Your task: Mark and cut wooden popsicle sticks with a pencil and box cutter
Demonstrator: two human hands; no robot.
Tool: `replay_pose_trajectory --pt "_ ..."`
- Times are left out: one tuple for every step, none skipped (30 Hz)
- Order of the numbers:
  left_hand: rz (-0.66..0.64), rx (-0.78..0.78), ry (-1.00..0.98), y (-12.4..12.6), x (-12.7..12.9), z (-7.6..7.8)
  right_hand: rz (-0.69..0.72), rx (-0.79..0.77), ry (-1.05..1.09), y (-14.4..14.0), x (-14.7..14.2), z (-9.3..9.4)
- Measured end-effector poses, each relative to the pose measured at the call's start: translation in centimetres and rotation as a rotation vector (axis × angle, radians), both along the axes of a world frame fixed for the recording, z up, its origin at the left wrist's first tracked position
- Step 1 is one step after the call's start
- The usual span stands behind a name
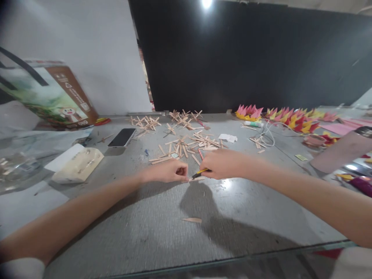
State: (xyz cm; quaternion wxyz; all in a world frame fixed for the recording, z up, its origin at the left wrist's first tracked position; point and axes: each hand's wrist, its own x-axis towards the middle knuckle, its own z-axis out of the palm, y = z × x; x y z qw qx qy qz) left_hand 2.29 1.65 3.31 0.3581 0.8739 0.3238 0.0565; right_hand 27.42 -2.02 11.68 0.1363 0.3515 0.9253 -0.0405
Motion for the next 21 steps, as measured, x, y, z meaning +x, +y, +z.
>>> replay_pose_trajectory --pt "-0.006 0.003 -0.002 0.1 0.0 -0.1 0.021 0.029 -0.044 0.0 -0.6 0.4" --pt "-0.017 0.003 -0.007 0.2 -0.1 -0.2 0.046 0.06 -0.091 0.0 -1.3 0.7" --pt "-0.036 -0.002 -0.014 0.4 -0.2 -0.3 0.073 0.088 -0.136 0.1 -1.9 0.9" --pt "-0.056 -0.008 -0.024 0.7 -0.3 -0.4 0.096 0.113 -0.174 0.1 -2.5 1.2" --pt "-0.076 -0.016 -0.035 1.1 -0.5 -0.5 0.113 0.131 -0.21 0.1 -3.1 1.3" --pt "-0.087 -0.026 -0.05 1.5 -0.7 -0.7 0.128 0.145 -0.238 0.1 -3.7 1.5" --pt "-0.073 -0.029 -0.07 1.9 -0.9 -0.8 0.14 0.156 -0.257 0.1 -4.2 1.6" --pt "-0.047 -0.052 -0.096 2.4 -1.1 -1.0 0.146 0.164 -0.269 0.2 -4.6 1.7" --pt "-0.009 -0.088 -0.138 2.7 -1.3 -1.2 0.147 0.165 -0.275 0.3 -4.9 1.7" --pt "0.025 -0.123 -0.194 3.0 -1.5 -1.3 0.147 0.157 -0.275 0.4 -5.2 1.8" --pt "0.048 -0.156 -0.238 3.2 -1.6 -1.4 0.148 0.142 -0.268 0.6 -5.4 1.8" --pt "0.068 -0.179 -0.267 3.3 -1.6 -1.5 0.148 0.124 -0.257 0.7 -5.6 1.9" --pt "0.08 -0.192 -0.282 3.3 -1.6 -1.6 0.145 0.106 -0.246 0.9 -5.7 2.0" --pt "0.085 -0.199 -0.284 3.3 -1.5 -1.7 0.143 0.089 -0.239 1.0 -5.8 2.0" --pt "0.088 -0.199 -0.282 3.2 -1.5 -1.7 0.14 0.079 -0.235 1.0 -5.8 2.1" --pt "0.088 -0.197 -0.283 3.1 -1.4 -1.7 0.135 0.077 -0.238 1.0 -5.8 2.2" --pt "0.088 -0.197 -0.289 3.1 -1.4 -1.7 0.129 0.082 -0.244 1.0 -5.8 2.2" --pt "0.088 -0.199 -0.298 3.0 -1.3 -1.8 0.125 0.089 -0.251 0.9 -5.7 2.2" --pt "0.09 -0.2 -0.308 3.0 -1.3 -1.8 0.126 0.097 -0.256 0.8 -5.7 2.2" --pt "0.091 -0.201 -0.316 3.1 -1.3 -1.9 0.132 0.104 -0.256 0.8 -5.6 2.2" --pt "0.09 -0.202 -0.321 3.1 -1.3 -2.1 0.138 0.111 -0.251 0.7 -5.6 2.2"
